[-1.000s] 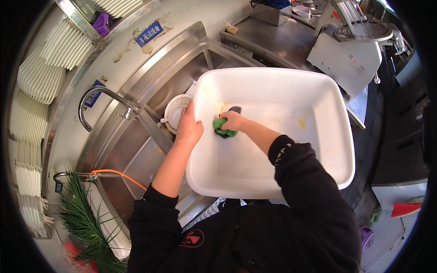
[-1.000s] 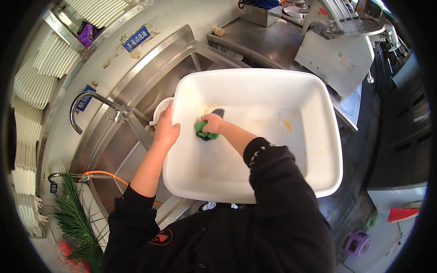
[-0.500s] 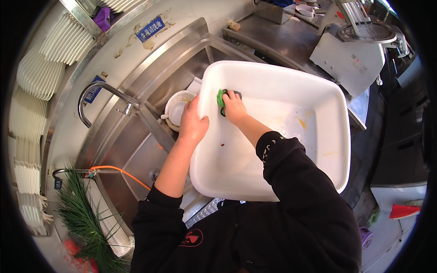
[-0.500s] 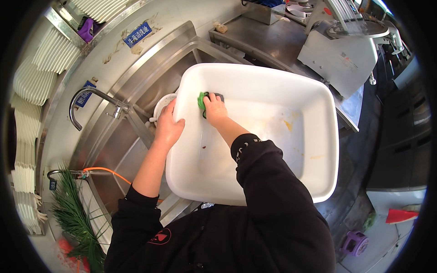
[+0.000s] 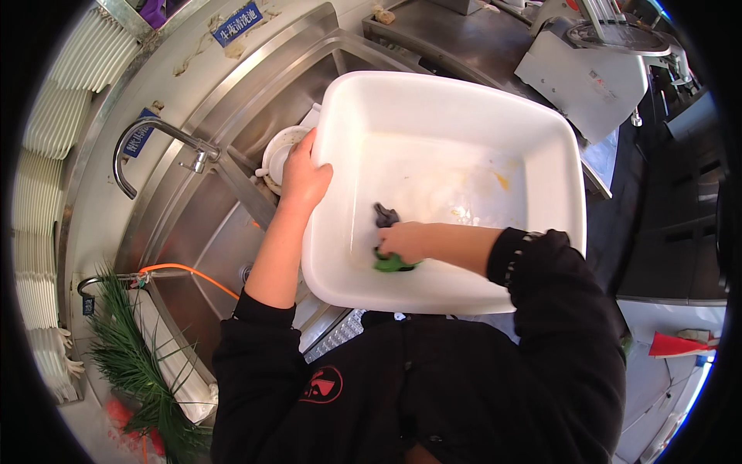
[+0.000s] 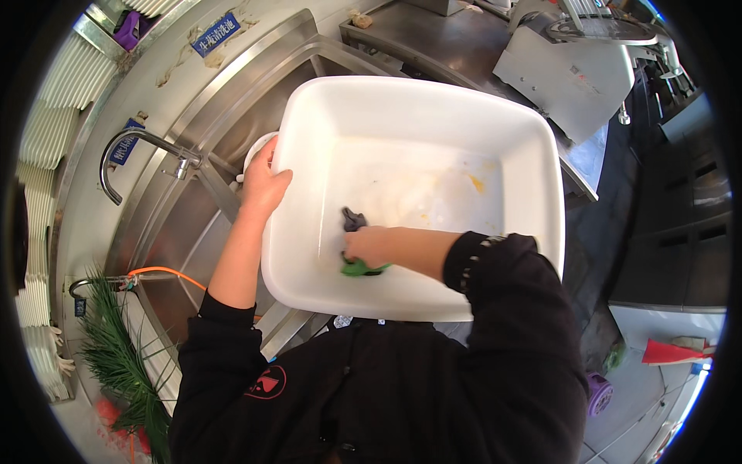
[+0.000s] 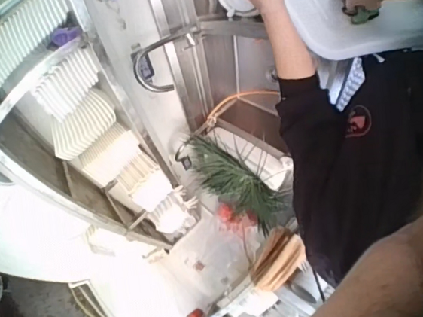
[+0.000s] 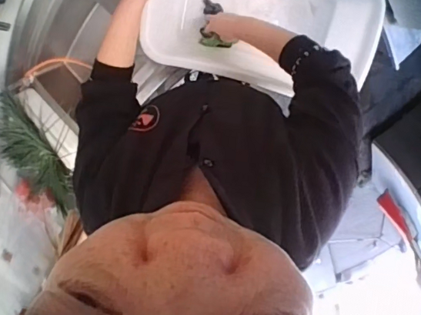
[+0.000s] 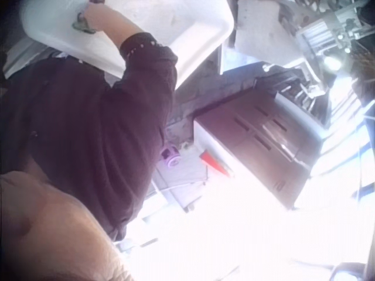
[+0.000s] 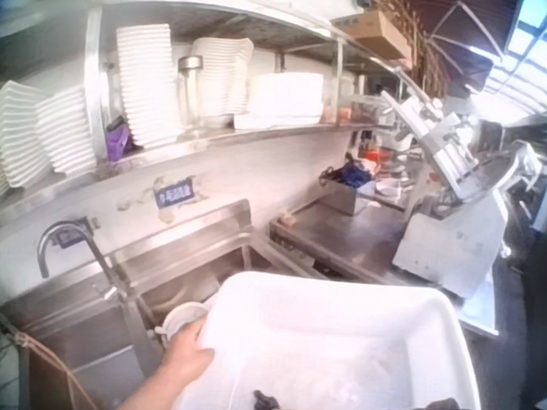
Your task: The person empties a white bin of dirty dishes into a sink, then wipes the bin with a green cloth. They return to the sink and wash several items including plates, bowls, a can, and chopsticks using the cloth, placing cleaned items into the sink.
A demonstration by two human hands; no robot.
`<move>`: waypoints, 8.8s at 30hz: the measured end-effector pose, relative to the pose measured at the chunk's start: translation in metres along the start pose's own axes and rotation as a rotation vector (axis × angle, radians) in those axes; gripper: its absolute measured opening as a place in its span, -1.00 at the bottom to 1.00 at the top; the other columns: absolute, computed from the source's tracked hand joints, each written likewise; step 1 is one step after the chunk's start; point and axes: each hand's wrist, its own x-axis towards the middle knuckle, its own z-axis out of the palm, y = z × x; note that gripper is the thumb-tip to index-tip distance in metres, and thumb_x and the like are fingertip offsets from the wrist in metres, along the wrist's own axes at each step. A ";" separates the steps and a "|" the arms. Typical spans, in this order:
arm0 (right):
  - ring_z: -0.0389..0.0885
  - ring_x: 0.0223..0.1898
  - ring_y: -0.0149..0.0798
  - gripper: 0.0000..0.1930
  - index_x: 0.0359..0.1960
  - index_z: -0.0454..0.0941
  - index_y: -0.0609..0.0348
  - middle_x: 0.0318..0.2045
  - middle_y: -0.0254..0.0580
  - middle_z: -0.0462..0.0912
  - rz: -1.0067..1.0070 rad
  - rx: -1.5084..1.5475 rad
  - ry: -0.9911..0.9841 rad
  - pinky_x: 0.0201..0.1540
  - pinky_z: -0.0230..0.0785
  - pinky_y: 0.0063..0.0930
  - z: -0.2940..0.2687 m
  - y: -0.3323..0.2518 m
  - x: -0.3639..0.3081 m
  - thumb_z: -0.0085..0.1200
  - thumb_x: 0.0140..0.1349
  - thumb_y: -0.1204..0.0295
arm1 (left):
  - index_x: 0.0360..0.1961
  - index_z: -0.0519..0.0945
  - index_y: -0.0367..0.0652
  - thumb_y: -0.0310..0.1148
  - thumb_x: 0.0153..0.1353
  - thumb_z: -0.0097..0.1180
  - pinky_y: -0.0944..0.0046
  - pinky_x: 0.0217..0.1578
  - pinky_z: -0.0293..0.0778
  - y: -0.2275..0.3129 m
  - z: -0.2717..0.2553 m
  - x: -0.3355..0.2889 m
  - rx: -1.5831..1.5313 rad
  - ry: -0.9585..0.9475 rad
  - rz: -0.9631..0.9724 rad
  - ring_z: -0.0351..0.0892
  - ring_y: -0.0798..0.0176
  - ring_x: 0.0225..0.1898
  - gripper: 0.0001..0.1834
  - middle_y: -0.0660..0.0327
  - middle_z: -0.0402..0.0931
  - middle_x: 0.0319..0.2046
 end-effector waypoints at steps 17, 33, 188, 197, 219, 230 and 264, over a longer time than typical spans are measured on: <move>0.33 0.09 0.04 -0.66 -0.14 0.50 0.08 0.02 -0.05 0.35 0.464 -0.087 0.855 0.11 0.34 -0.18 -0.094 0.075 0.051 0.21 0.02 0.33 | 0.26 0.33 -0.10 -0.57 -0.04 0.10 0.16 0.05 0.39 0.024 0.000 -0.009 0.027 0.057 -0.012 0.48 0.04 0.00 -0.28 0.02 0.41 -0.01; 0.56 -0.12 0.19 -0.64 -0.09 0.55 -0.08 0.01 0.25 0.34 0.997 0.107 0.294 -0.09 0.49 -0.10 0.023 0.131 -0.143 0.09 -0.01 0.41 | 0.23 0.37 -0.12 -0.62 -0.06 0.11 0.24 0.01 0.41 -0.006 -0.012 0.001 -0.153 0.044 0.005 0.50 0.17 -0.05 -0.29 0.07 0.41 0.00; 0.49 0.03 -0.18 -0.36 0.13 0.40 0.00 0.04 -0.19 0.50 0.048 2.391 0.378 0.07 0.40 -0.01 0.209 0.011 -0.233 -0.19 0.27 -0.23 | -0.13 0.54 -0.19 -0.63 0.04 0.01 0.21 -0.08 0.47 0.068 0.335 -0.302 -0.744 -0.036 -0.440 0.57 0.16 -0.07 -0.68 0.16 0.59 -0.14; 0.61 -0.29 -0.33 -0.78 -0.21 0.58 0.06 -0.31 -0.33 0.64 0.287 2.104 0.654 -0.22 0.53 -0.35 0.223 0.048 -0.224 0.27 0.09 0.48 | 0.34 0.20 -0.02 -0.74 -0.10 -0.14 0.10 0.26 0.17 0.062 0.319 -0.280 -0.510 -0.428 -0.154 0.19 -0.07 0.31 -0.15 0.02 0.23 0.28; 0.64 -0.25 0.12 -0.62 -0.16 0.48 0.21 -0.33 0.08 0.65 0.659 0.279 0.417 -0.16 0.50 -0.13 0.224 0.077 -0.185 0.10 0.02 0.25 | -0.18 0.41 -0.23 -0.42 -0.01 0.14 0.02 -0.23 0.52 0.032 0.369 -0.238 0.520 -0.506 0.129 0.58 -0.12 -0.26 -0.67 -0.07 0.55 -0.38; 0.65 -0.30 0.03 -0.48 0.01 0.36 0.26 -0.28 0.02 0.62 0.377 0.008 0.680 -0.29 0.52 -0.18 0.233 0.077 -0.197 0.21 -0.06 0.53 | -0.17 0.55 -0.27 -0.53 -0.25 0.30 0.26 -0.22 0.45 0.017 0.372 -0.223 -0.216 -0.771 -0.463 0.55 0.21 -0.27 -0.52 0.16 0.57 -0.40; 0.67 -0.46 -0.05 -0.85 -0.37 0.44 0.14 -0.54 -0.12 0.60 0.142 -0.310 0.430 -0.48 0.50 -0.20 0.154 0.072 -0.230 0.02 0.08 0.36 | -0.61 0.37 -0.12 -0.48 -0.04 0.07 0.42 -0.77 -0.07 0.067 0.348 -0.231 -0.602 -0.850 -0.834 0.11 0.47 -0.80 -0.88 0.36 0.24 -0.70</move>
